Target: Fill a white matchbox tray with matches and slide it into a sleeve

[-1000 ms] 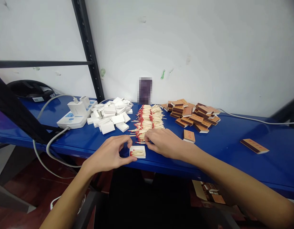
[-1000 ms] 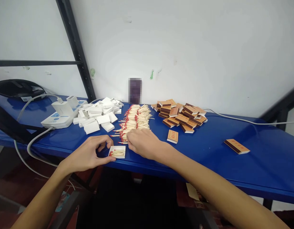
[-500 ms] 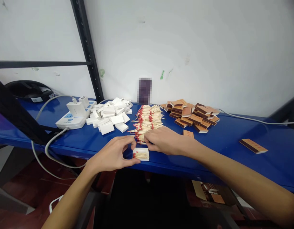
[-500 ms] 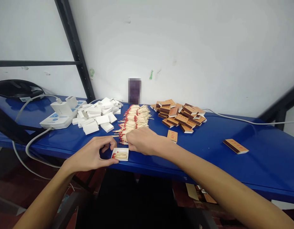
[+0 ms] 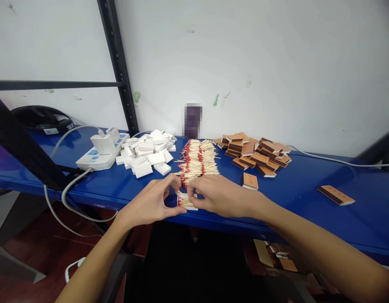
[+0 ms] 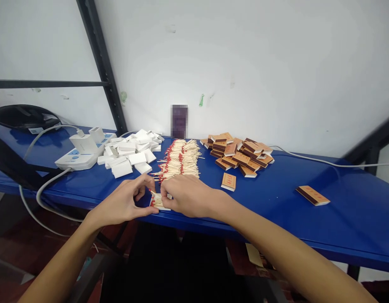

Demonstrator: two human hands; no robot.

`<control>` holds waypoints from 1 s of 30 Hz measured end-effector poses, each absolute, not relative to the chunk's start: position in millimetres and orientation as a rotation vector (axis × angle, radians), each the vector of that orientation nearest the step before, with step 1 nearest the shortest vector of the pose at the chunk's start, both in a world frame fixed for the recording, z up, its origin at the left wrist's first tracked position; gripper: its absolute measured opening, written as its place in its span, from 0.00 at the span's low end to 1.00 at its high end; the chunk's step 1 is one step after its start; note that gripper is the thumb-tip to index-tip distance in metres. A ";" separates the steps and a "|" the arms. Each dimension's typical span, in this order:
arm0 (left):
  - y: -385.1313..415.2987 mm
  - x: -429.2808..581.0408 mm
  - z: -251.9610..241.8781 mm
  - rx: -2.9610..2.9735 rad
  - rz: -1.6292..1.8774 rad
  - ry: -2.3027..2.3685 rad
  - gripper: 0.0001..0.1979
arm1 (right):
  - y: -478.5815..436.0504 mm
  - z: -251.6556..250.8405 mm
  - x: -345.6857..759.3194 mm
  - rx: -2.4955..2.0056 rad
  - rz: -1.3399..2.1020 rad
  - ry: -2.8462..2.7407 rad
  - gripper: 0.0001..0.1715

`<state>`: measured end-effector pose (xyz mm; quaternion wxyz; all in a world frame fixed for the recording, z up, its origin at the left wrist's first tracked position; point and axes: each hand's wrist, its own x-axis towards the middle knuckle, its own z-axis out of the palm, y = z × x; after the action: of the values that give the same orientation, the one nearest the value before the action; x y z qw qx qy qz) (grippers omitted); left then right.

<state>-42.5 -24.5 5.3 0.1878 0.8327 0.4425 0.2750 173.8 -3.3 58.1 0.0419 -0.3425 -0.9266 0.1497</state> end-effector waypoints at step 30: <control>-25.8 -43.9 7.8 2.547 0.677 1.102 0.14 | 0.2 49.2 194.4 -0.908 0.316 -2.766 0.11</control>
<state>-43.9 -25.8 7.8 0.1423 0.8826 0.3819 0.2345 194.4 0.2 49.2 0.1063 -0.3082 -0.9393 0.1072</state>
